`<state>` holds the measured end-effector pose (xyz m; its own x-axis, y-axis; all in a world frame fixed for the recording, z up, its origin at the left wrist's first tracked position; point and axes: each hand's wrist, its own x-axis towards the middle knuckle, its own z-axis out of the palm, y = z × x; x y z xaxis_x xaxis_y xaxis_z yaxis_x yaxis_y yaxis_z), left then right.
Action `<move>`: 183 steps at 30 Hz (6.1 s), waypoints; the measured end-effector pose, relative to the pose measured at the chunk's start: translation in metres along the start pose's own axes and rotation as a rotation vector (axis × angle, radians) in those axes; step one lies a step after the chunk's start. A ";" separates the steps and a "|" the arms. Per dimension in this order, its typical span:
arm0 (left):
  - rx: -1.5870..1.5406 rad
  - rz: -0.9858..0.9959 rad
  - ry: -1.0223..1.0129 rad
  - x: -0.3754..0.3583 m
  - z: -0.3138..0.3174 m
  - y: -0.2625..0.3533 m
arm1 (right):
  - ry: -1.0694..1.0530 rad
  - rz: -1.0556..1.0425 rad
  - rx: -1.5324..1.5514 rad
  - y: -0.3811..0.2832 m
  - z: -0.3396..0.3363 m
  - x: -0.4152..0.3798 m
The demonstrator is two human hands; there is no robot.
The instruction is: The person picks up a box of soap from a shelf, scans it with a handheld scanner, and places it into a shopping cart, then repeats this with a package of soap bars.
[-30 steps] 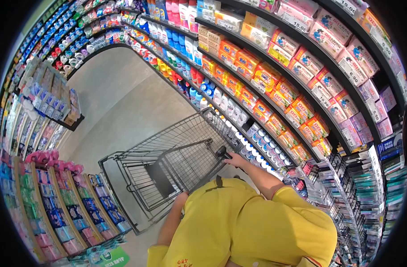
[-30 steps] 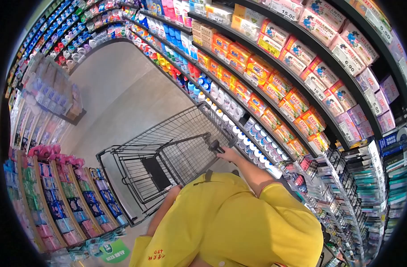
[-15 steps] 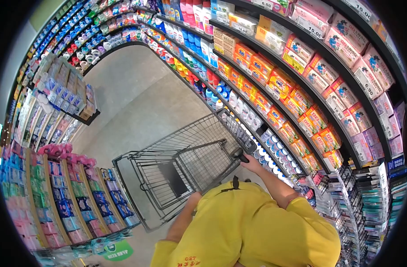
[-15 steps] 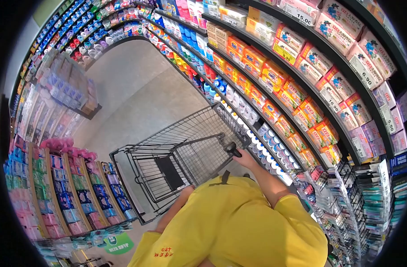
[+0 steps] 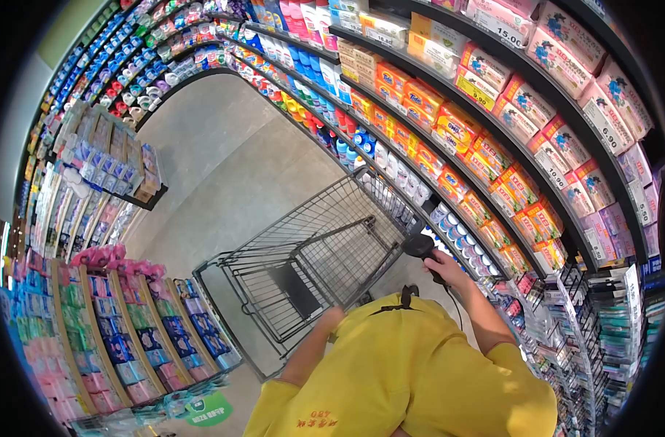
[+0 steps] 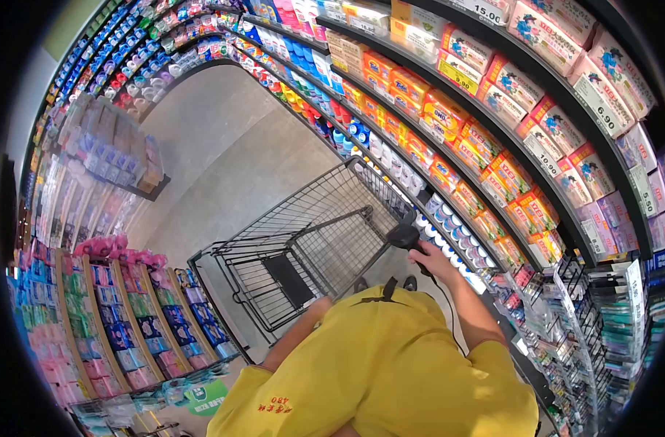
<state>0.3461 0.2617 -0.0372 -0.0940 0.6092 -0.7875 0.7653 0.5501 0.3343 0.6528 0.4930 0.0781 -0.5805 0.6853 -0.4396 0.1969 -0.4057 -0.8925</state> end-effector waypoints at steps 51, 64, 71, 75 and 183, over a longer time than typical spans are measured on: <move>-0.171 0.736 -0.072 -0.016 -0.121 0.247 | 0.919 -0.198 -1.251 -0.161 -0.134 -0.171; -0.605 0.912 -0.361 -0.037 -0.129 0.391 | 0.836 -0.211 -0.992 -0.173 -0.150 -0.175; -0.775 0.887 -0.327 -0.040 -0.117 0.465 | 0.807 -0.106 -1.111 -0.169 -0.156 -0.172; -1.070 0.757 -0.552 -0.023 -0.109 0.484 | 0.783 -0.157 -1.169 -0.169 -0.153 -0.173; -1.568 0.116 0.285 0.102 -0.105 0.083 | -0.014 0.799 0.848 0.032 0.106 0.227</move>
<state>0.3328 0.4295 -0.0350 -0.3324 0.6710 -0.6628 -0.5878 0.4022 0.7019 0.4434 0.5719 -0.0397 -0.5392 0.0470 -0.8409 -0.0777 -0.9970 -0.0059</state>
